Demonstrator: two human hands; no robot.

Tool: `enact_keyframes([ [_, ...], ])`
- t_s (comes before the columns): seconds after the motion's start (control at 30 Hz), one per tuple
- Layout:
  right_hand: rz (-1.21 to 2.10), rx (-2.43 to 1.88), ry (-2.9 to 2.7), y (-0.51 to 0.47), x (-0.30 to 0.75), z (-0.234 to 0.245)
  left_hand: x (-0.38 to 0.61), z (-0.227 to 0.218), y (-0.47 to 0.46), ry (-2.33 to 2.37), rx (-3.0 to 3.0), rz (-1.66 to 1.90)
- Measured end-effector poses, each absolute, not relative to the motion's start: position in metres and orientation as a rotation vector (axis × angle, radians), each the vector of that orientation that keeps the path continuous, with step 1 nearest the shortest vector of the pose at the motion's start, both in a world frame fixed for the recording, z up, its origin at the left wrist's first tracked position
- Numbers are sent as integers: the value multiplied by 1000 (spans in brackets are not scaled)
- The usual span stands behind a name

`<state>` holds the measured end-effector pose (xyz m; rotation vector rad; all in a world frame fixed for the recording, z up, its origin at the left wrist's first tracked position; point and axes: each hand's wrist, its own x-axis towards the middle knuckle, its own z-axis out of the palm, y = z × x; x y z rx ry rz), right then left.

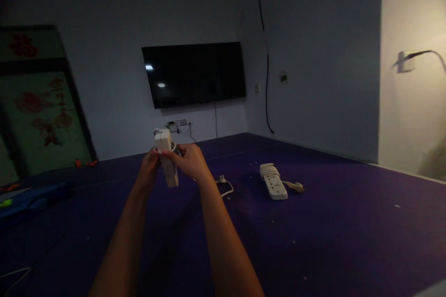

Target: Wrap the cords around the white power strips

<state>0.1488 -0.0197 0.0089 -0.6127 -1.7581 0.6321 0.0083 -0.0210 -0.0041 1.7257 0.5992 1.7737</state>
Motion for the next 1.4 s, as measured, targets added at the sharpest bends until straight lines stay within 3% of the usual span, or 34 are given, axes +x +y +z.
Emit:
enact_keyframes([
  [0.5, 924, -507, -1725, -23, 146, 8, 19, 9, -40, 646, 1518, 1888],
  [0.77, 827, -678, -1801, -1, 151, -6, 10, 20, -49, 672, 1465, 2197],
  [0.97, 430, -990, -2013, 21, 161, -26, -9, 32, -57, 708, 1338, 2519],
  [1.07, 541, -847, -2041, 29, 172, -36, -25, 35, -57, 745, 1196, 2678],
  [1.4, 576, -984, -1136, 59, 194, -56, -60, 31, -46, 786, 799, 2906],
])
